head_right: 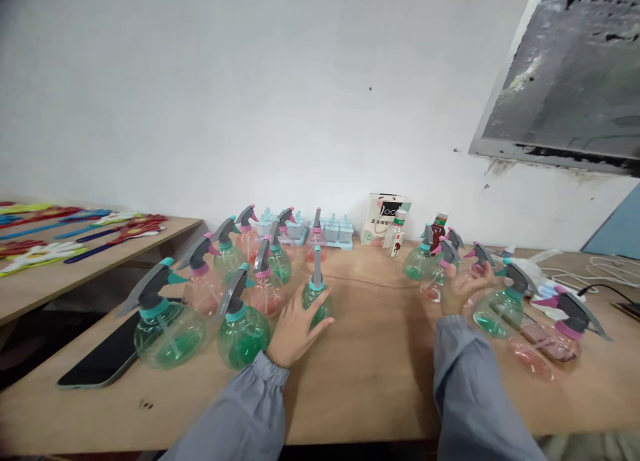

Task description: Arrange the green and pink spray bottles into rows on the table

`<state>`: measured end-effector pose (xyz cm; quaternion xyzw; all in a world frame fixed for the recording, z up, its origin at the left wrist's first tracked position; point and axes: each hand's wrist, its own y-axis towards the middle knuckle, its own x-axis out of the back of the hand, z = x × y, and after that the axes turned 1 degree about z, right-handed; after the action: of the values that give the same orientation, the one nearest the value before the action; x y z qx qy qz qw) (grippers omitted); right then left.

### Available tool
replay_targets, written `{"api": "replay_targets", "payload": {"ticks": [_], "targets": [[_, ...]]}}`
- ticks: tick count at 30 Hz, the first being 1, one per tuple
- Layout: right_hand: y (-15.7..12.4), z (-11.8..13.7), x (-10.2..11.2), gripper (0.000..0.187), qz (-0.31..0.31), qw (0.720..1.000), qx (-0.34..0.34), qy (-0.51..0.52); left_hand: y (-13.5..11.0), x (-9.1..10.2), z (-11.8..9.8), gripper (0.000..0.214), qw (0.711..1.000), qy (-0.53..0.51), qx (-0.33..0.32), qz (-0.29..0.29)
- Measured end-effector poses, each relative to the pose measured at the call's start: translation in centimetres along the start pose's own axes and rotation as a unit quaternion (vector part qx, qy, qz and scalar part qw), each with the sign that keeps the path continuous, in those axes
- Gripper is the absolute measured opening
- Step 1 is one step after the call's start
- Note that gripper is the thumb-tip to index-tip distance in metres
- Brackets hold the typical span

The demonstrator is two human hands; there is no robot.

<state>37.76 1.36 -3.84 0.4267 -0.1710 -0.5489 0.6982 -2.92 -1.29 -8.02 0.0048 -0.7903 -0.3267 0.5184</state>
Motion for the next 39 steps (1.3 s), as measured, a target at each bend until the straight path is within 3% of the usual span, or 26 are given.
{"api": "replay_targets", "payload": {"ticks": [1, 3, 4, 5, 7, 9, 11, 13, 15, 20, 22, 25, 27, 29, 30, 32, 36, 39], "targets": [[-1.3, 1.2, 0.0, 0.073, -0.017, 0.998, 0.052, -0.006, -0.1, -0.1, -0.1, 0.065, 1.0, -0.001, -0.005, -0.004], [-4.1, 3.9, -0.5, 0.064, 0.009, 0.994, 0.105, 0.013, -0.3, -0.5, -0.4, 0.066, 1.0, -0.002, -0.018, -0.011], [-5.6, 5.3, -1.2, 0.056, 0.059, 0.992, 0.111, 0.023, -0.4, -0.7, -0.6, 0.067, 1.0, -0.003, -0.026, -0.014], [-6.9, 6.7, -1.9, 0.051, 0.15, 0.982, 0.105, 0.036, -0.6, -1.0, -1.0, 0.067, 0.999, -0.002, -0.035, -0.018], [-9.3, 9.4, -3.8, 0.058, 0.353, 0.929, 0.066, 0.094, -1.1, -1.3, -1.6, 0.068, 0.998, 0.002, -0.056, -0.027], [-11.0, 11.6, -5.4, 0.078, 0.503, 0.848, 0.004, 0.165, -1.6, -1.4, -2.2, 0.07, 0.996, 0.0, -0.086, -0.033], [-11.9, 13.1, -6.4, 0.09, 0.585, 0.78, -0.046, 0.219, -1.9, -1.3, -2.6, 0.071, 0.993, -0.004, -0.114, -0.036], [-12.1, 13.8, -6.7, 0.094, 0.617, 0.741, -0.072, 0.256, -2.1, -0.9, -2.7, 0.069, 0.991, 0.002, -0.126, -0.038], [-11.9, 13.9, -6.4, 0.095, 0.623, 0.732, -0.081, 0.265, -2.0, -0.5, -2.8, 0.066, 0.99, 0.014, -0.133, -0.038], [-11.5, 13.5, -6.1, 0.079, 0.588, 0.769, -0.125, 0.217, -2.0, 0.4, -2.9, 0.069, 0.978, 0.027, -0.198, -0.058], [-11.4, 13.2, -6.2, 0.071, 0.567, 0.774, -0.165, 0.227, -2.6, 1.5, -2.8, 0.065, 0.966, 0.024, -0.237, -0.103], [-11.5, 13.1, -6.2, 0.054, 0.51, 0.781, -0.249, 0.261, -4.4, 4.0, -1.8, 0.044, 0.927, -0.033, -0.287, -0.241], [-11.7, 13.4, -6.2, 0.047, 0.476, 0.766, -0.307, 0.303, -5.8, 5.9, -0.3, 0.041, 0.897, -0.073, -0.251, -0.355], [-11.8, 13.8, -6.1, 0.044, 0.461, 0.735, -0.353, 0.349, -6.7, 7.2, 1.7, 0.053, 0.882, -0.072, -0.135, -0.446], [-11.9, 14.1, -6.2, 0.043, 0.457, 0.722, -0.37, 0.364, -6.9, 7.4, 2.8, 0.064, 0.88, -0.067, -0.076, -0.464], [-12.1, 14.5, -6.3, 0.04, 0.432, 0.722, -0.394, 0.37, -7.1, 7.2, 4.9, 0.083, 0.893, -0.059, 0.001, -0.446], [-12.4, 15.1, -6.6, 0.036, 0.339, 0.768, -0.404, 0.364, -7.3, 4.9, 7.5, 0.091, 0.921, -0.071, 0.022, -0.382], [-12.6, 15.5, -6.5, 0.034, 0.353, 0.748, -0.408, 0.386, -7.7, 3.6, 7.9, 0.09, 0.937, -0.087, 0.021, -0.338]]}}
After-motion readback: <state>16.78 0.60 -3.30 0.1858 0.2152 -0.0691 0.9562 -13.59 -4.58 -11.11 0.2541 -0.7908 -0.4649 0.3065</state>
